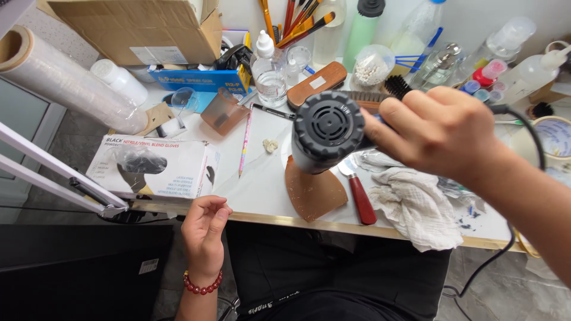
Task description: Apply heat to a shoe component using a heat gun and then scrape it with a metal spatula tool.
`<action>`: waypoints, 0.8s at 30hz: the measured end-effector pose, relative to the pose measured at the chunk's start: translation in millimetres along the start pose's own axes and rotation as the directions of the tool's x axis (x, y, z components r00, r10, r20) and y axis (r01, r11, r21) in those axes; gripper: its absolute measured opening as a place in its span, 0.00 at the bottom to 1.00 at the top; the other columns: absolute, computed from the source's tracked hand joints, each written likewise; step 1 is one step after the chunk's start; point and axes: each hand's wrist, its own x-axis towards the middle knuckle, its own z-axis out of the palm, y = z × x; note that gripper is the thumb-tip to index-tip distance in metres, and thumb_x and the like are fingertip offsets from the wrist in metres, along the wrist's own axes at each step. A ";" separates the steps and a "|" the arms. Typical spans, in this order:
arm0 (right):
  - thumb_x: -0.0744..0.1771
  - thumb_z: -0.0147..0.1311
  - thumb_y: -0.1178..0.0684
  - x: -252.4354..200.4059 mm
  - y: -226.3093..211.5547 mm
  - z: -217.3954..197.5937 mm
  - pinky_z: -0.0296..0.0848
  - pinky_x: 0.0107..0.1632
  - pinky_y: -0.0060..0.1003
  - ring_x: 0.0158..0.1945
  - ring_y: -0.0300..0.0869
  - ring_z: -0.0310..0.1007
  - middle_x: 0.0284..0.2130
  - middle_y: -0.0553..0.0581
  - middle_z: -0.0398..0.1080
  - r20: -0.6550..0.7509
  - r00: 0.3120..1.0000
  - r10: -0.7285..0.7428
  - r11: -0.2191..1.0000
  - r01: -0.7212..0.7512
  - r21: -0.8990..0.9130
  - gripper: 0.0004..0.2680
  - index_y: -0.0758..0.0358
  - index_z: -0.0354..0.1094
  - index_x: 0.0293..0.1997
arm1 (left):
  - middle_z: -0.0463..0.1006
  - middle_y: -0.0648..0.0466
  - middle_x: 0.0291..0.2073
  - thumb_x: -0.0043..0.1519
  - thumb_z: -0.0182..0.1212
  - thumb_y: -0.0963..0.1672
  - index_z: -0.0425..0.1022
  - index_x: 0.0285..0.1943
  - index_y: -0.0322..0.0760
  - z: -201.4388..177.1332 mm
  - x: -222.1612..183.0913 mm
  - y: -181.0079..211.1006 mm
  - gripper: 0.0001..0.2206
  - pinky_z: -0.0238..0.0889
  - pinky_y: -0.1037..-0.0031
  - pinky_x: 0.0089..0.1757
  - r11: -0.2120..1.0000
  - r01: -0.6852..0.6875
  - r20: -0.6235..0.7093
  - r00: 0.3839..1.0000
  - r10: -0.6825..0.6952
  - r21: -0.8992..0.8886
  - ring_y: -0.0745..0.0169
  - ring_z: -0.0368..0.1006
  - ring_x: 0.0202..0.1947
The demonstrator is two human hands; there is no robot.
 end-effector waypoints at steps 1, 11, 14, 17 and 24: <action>0.67 0.59 0.54 0.0 -1.8 3.5 0.57 0.26 0.32 0.24 0.35 0.62 0.24 0.46 0.62 0.004 1.000 -0.003 1.000 0.003 -0.009 0.07 0.52 0.78 0.48 | 0.76 0.53 0.39 0.67 0.56 0.40 0.72 0.52 0.28 3.5 -0.7 -0.9 0.08 0.66 0.78 0.47 1.000 -0.004 0.003 1.000 0.004 -0.009 0.69 0.71 0.42; 0.66 0.57 0.54 5.6 -12.7 -0.5 0.59 0.26 0.31 0.25 0.34 0.63 0.25 0.46 0.64 -0.070 0.997 -0.017 0.992 0.025 0.123 0.08 0.53 0.77 0.49 | 0.75 0.45 0.53 0.65 0.55 0.42 0.67 0.62 0.27 29.7 14.3 2.0 0.17 0.61 0.67 0.58 0.999 0.005 0.160 0.987 -0.014 0.053 0.57 0.70 0.57; 0.66 0.57 0.54 3.9 -12.3 -0.9 0.59 0.27 0.30 0.26 0.34 0.64 0.25 0.46 0.64 -0.067 0.998 0.010 0.995 -0.003 0.098 0.08 0.53 0.77 0.49 | 0.73 0.42 0.58 0.65 0.54 0.44 0.63 0.66 0.27 32.8 14.1 -9.4 0.21 0.58 0.63 0.62 1.000 -0.025 0.215 0.976 0.025 -0.002 0.53 0.68 0.62; 0.67 0.56 0.53 -5.7 -16.3 -1.0 0.60 0.29 0.30 0.28 0.34 0.66 0.26 0.45 0.63 -0.085 0.995 0.046 0.997 -0.040 0.072 0.08 0.53 0.75 0.51 | 0.71 0.40 0.61 0.64 0.56 0.45 0.60 0.70 0.26 18.3 20.4 -64.1 0.26 0.59 0.59 0.62 0.991 -0.101 0.253 0.960 0.121 -0.092 0.48 0.68 0.64; 0.68 0.56 0.53 -17.3 -18.3 -10.0 0.61 0.31 0.31 0.30 0.35 0.65 0.27 0.45 0.63 -0.087 0.992 0.095 0.987 -0.082 0.140 0.11 0.54 0.72 0.56 | 0.67 0.30 0.64 0.54 0.67 0.38 0.56 0.75 0.26 -84.9 94.5 -277.6 0.37 0.57 0.47 0.62 0.963 0.055 0.498 0.863 0.088 -0.265 0.34 0.63 0.67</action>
